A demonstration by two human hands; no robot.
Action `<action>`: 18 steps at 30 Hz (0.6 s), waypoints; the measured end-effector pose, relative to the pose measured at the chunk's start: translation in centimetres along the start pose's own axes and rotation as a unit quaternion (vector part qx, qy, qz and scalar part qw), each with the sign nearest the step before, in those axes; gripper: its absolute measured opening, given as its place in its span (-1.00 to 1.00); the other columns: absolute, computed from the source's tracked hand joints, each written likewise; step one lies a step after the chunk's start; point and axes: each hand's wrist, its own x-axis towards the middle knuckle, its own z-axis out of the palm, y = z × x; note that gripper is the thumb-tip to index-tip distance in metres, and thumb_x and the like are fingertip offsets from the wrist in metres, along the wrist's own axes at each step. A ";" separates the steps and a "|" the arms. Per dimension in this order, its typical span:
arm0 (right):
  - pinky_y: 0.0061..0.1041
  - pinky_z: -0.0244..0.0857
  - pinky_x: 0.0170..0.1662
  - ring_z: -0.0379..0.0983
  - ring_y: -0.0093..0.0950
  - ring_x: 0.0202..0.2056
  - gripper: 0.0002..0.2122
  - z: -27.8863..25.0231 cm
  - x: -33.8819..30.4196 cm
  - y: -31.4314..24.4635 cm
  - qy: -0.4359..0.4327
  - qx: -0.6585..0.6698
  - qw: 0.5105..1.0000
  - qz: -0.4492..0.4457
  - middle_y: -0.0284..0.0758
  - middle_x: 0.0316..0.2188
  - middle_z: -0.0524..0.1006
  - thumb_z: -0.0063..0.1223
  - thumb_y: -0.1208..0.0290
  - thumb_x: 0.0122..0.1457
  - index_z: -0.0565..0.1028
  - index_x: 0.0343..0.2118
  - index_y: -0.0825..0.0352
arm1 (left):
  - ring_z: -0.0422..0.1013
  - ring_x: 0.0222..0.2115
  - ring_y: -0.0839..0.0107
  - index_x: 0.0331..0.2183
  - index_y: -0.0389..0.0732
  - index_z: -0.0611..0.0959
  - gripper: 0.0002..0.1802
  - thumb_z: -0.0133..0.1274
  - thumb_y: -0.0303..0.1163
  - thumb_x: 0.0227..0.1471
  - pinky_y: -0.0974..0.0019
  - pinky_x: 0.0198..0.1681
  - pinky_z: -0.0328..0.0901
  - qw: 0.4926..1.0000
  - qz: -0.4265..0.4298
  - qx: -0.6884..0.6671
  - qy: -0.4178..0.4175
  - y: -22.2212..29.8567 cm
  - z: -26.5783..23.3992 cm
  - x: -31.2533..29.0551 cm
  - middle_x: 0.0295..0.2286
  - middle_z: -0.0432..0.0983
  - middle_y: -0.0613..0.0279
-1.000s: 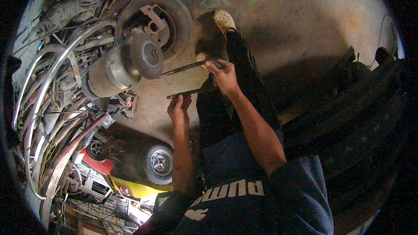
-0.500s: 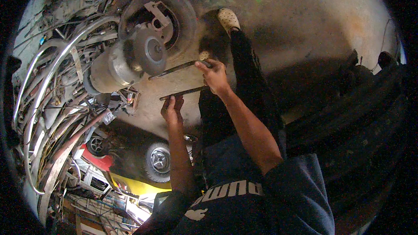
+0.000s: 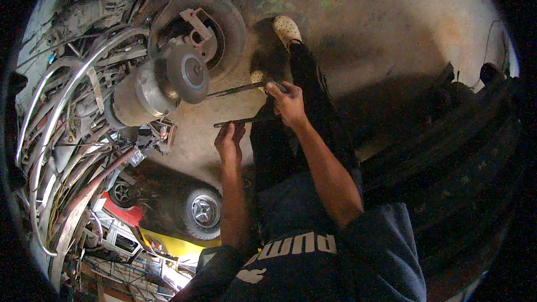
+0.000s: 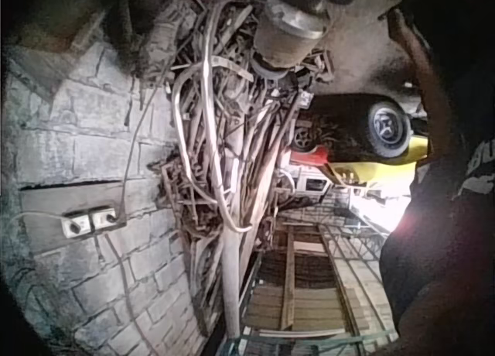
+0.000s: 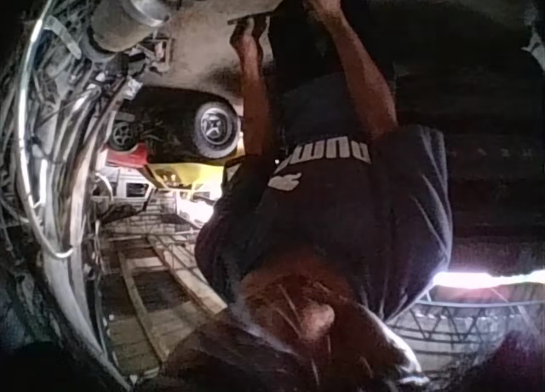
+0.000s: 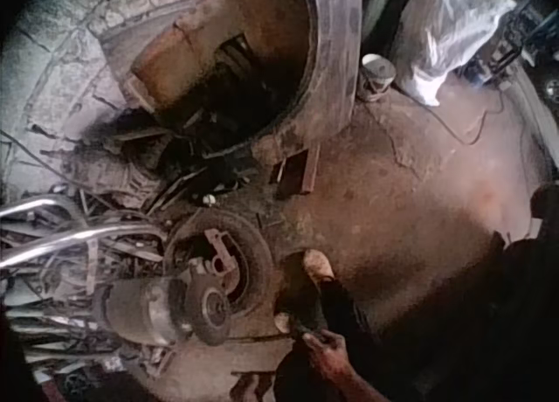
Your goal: The person holds two metal rods and repeatedly presses them against a rotating grinding wheel to smooth or sharpen their edges. The person adjusts the rods' orientation and position during the process.
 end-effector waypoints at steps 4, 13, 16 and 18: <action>-0.68 -0.12 -0.76 -0.02 -0.75 -0.81 -0.81 1.4 0.2 0.1 0.007 -0.022 1.000 0.010 -0.54 -0.79 0.17 0.10 0.34 0.00 0.38 -0.52 0.35 | 0.45 -0.38 0.26 -0.28 -0.38 0.45 -0.74 0.00 -0.45 -0.06 0.27 -0.33 0.38 1.000 0.014 -0.013 0.009 0.5 -0.6 0.0 -0.37 0.46 0.05; -0.66 -0.14 -0.75 -0.01 -0.73 -0.81 -0.75 4.4 -0.1 1.0 0.024 -0.010 0.998 0.056 -0.55 -0.80 0.15 0.13 0.32 -0.02 0.37 -0.42 0.40 | 0.46 -0.43 0.26 -0.27 -0.40 0.44 -0.71 0.04 -0.49 -0.10 0.27 -0.35 0.39 0.997 0.044 -0.025 0.055 2.1 -2.7 0.2 -0.41 0.46 0.07; -0.67 -0.14 -0.75 -0.02 -0.73 -0.81 -0.73 4.2 0.0 1.1 0.003 0.009 0.998 0.058 -0.54 -0.80 0.15 0.13 0.33 -0.03 0.37 -0.39 0.42 | 0.46 -0.44 0.25 -0.28 -0.41 0.45 -0.72 0.04 -0.49 -0.10 0.26 -0.36 0.39 0.997 0.044 -0.014 0.055 2.4 -2.6 0.2 -0.41 0.46 0.07; -0.67 -0.14 -0.75 -0.02 -0.74 -0.81 -0.74 3.9 0.1 1.2 0.024 0.024 0.998 0.052 -0.54 -0.81 0.14 0.13 0.32 -0.03 0.37 -0.41 0.40 | 0.46 -0.45 0.26 -0.28 -0.41 0.45 -0.71 0.04 -0.49 -0.11 0.27 -0.37 0.39 0.998 0.036 -0.014 0.046 2.3 -2.2 0.3 -0.42 0.46 0.07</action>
